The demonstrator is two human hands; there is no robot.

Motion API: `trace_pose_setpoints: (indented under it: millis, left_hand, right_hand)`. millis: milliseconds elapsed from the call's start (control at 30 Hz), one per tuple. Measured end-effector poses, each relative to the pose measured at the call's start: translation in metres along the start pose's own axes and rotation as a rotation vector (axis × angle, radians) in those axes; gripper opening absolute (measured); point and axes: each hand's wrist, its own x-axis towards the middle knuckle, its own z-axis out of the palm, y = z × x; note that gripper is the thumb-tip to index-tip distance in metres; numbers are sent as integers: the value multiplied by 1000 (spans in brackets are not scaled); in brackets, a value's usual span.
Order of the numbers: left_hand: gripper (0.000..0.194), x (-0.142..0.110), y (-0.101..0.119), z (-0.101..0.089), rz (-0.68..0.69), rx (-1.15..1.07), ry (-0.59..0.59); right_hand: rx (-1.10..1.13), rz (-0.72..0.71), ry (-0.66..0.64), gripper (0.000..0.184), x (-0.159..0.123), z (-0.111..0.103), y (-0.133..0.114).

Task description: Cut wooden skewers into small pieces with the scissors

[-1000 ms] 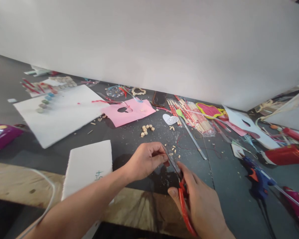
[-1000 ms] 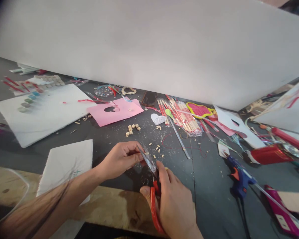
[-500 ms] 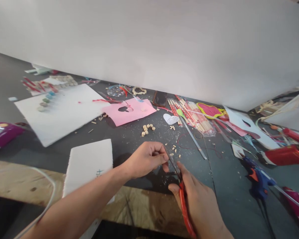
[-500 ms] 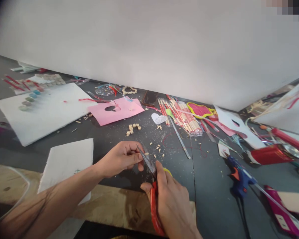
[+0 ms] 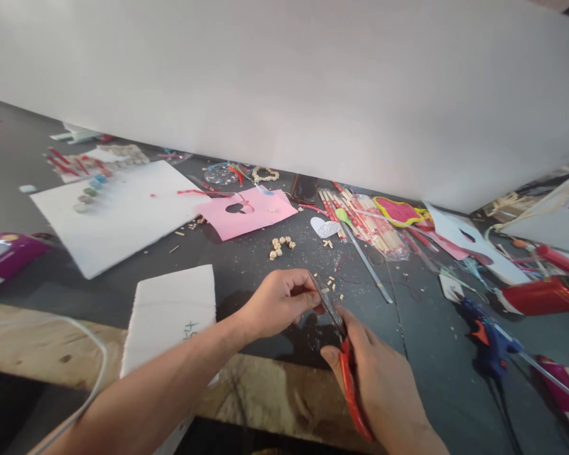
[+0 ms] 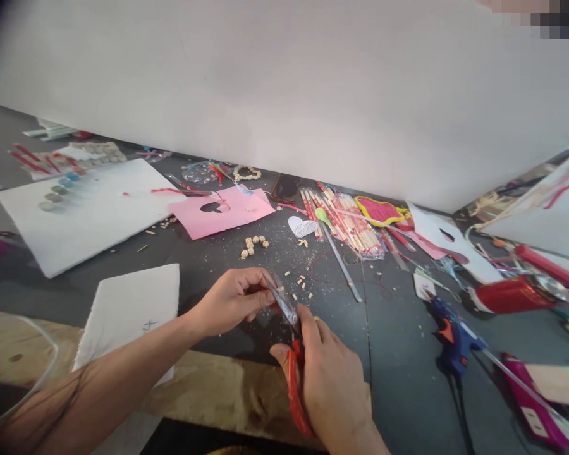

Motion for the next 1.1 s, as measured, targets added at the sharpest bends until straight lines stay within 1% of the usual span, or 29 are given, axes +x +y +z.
trace_pose_setpoints:
  millis: [133,300,400,567,700,833,967,1100]
  left_hand:
    - [12,-1,2,-1,21,-40,-46]
    - [21,-2,2,-2,-43,-294,-157]
    - [26,-2,1,-2,-68,-366,-178]
    - [30,-2,1,-3,-80,-348,-153]
    - [29,-1,0,-2,-86,-273,-111]
    - [26,-1,-2,-1,-72,-182,-74]
    - [23,-1,-1,0,-47,-146,-63]
    - [22,-1,0,-1,-25,-128,-60]
  right_hand:
    - [-1,10,-27,52,-3,-5,-1]
    - [30,-9,-14,52,-3,-8,-1]
    - [31,-31,10,51,-3,-6,-1]
    - [12,-84,75,45,-3,-1,-1]
    - [38,-104,110,38,0,1,-1]
    - [87,-75,61,31,4,-3,-2]
    - [218,-11,-32,30,4,-8,-2]
    - [301,19,-49,31,2,-6,0]
